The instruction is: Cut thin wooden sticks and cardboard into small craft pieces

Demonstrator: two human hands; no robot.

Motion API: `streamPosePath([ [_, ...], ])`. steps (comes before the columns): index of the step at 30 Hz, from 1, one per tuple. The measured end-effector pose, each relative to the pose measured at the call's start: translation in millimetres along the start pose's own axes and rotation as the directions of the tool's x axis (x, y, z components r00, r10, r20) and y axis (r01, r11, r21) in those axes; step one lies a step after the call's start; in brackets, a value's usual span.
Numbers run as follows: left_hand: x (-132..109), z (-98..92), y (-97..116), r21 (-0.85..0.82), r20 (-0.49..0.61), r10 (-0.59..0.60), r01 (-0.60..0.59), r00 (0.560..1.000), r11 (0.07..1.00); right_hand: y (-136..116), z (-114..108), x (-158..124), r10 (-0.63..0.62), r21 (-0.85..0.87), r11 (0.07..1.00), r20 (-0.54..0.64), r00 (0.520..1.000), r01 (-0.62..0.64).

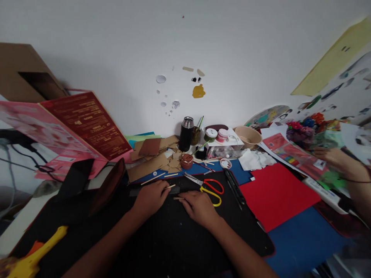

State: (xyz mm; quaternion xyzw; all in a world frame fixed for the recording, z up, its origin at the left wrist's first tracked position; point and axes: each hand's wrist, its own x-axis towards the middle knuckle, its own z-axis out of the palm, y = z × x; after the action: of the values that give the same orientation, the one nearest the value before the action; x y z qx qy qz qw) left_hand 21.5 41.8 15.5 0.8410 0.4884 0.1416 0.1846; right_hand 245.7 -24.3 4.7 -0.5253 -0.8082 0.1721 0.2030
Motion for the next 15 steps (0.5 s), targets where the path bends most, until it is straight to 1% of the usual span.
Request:
streamPosePath([
  [2,6.7,-3.3,0.0,-0.013,0.013,0.028,-0.028,1.000,1.000,-0.1,-0.3,-0.2,0.002,0.002,1.000,-0.003,1.000,-0.002],
  [4,18.5,-7.4,-2.4,0.000,-0.033,0.042,-0.042,0.999,0.999,-0.5,-1.1,-0.3,0.005,0.008,1.000,0.000,1.000,-0.005],
  [6,35.8,-12.5,-6.1,0.091,-0.106,0.047,-0.037,0.993,0.995,-0.9,-2.2,-0.5,0.006,0.015,1.000,0.001,1.000,-0.006],
  [7,45.7,-15.1,-7.7,0.115,-0.118,0.055,-0.041,0.992,0.993,-1.0,-2.8,-0.6,0.006,0.019,1.000,0.002,1.000,-0.006],
  [9,65.9,-19.4,-9.5,0.142,-0.111,0.087,-0.071,0.990,0.987,-0.9,-3.7,-0.6,0.013,0.032,0.999,0.002,1.000,-0.013],
  [11,83.2,-21.8,-9.2,0.165,-0.080,0.140,-0.125,0.987,0.978,-0.3,-4.1,-0.4,0.024,0.056,0.998,-0.001,1.000,-0.024],
  [13,95.2,-22.0,-7.7,0.177,-0.036,0.195,-0.186,0.980,0.966,0.8,-3.8,0.0,0.035,0.079,0.996,-0.011,0.999,-0.034],
  [15,101.9,-20.4,-6.7,0.177,0.003,0.236,-0.233,0.972,0.956,1.9,-3.1,0.3,0.040,0.092,0.995,-0.018,0.999,-0.038],
])
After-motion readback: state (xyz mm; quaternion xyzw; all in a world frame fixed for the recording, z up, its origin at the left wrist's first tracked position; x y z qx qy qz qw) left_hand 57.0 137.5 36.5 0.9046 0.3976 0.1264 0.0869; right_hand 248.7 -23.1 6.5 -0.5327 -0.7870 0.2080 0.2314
